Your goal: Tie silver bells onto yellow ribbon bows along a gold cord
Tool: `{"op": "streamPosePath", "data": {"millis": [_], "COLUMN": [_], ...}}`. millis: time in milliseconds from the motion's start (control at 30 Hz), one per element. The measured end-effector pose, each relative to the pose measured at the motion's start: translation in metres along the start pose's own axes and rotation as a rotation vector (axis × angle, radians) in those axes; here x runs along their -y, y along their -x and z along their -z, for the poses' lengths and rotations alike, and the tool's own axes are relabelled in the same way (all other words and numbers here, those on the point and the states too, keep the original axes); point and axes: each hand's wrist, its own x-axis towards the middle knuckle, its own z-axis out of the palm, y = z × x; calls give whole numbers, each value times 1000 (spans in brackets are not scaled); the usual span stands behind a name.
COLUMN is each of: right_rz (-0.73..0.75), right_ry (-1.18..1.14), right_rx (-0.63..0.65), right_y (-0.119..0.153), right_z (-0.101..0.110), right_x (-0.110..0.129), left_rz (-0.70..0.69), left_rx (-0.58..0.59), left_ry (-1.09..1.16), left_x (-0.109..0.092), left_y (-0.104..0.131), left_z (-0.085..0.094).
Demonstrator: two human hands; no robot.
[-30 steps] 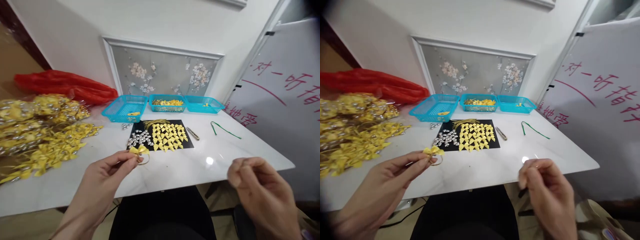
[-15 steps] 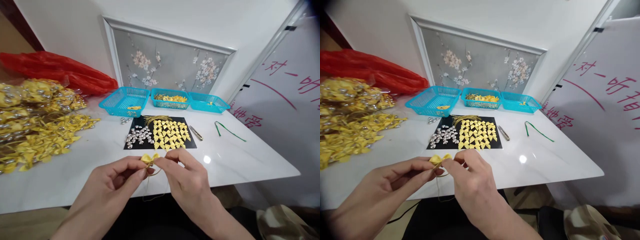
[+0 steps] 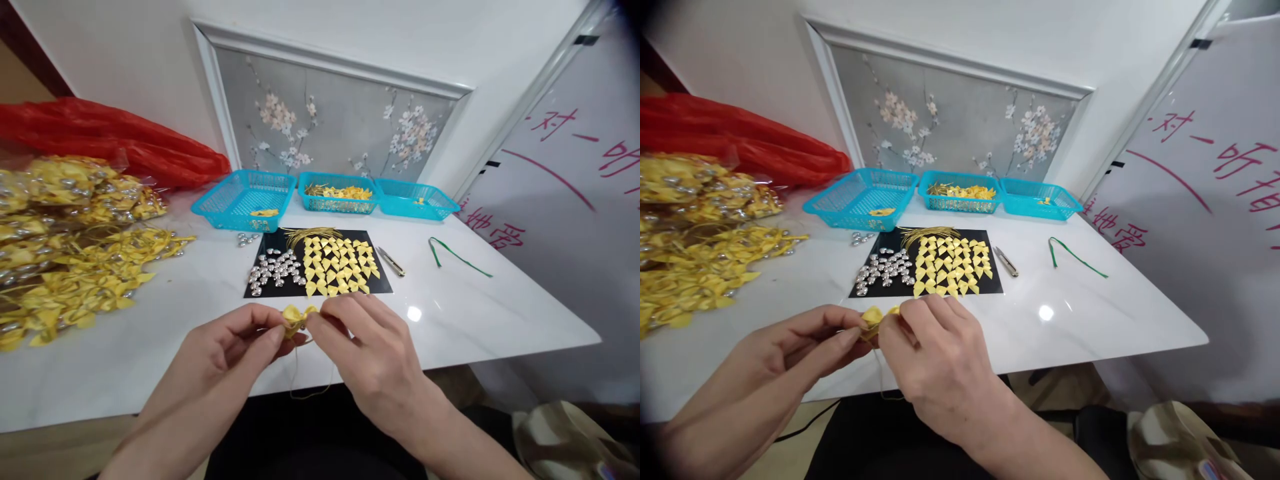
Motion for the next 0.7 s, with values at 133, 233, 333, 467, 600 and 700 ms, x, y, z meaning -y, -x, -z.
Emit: {"op": "streamPosePath", "data": {"millis": [133, 233, 333, 467, 600, 700], "right_rz": [-11, -40, -84, -108, -112, -158], "right_ry": [-41, -39, -27, -31, 19, -65], "right_rx": [-3, -53, -89, -103, -141, -145], "right_y": [1, 5, 10, 12, 11, 11], "right_z": [-1, -6, -12, -13, -8, -8], "right_x": [1, 6, 12, 14, 14, 16], "left_rz": [26, 21, 7, 26, 54, 62], "left_rx": [2, 4, -9, -36, -56, -37], "left_ry": [4, -9, -30, -30, 9, 43], "left_x": [3, 2, 1, 4, 8, 10], "left_y": [0, 0, 2, 4, 2, -1], "left_z": [-1, -3, -3, 1, 2, 0]}}
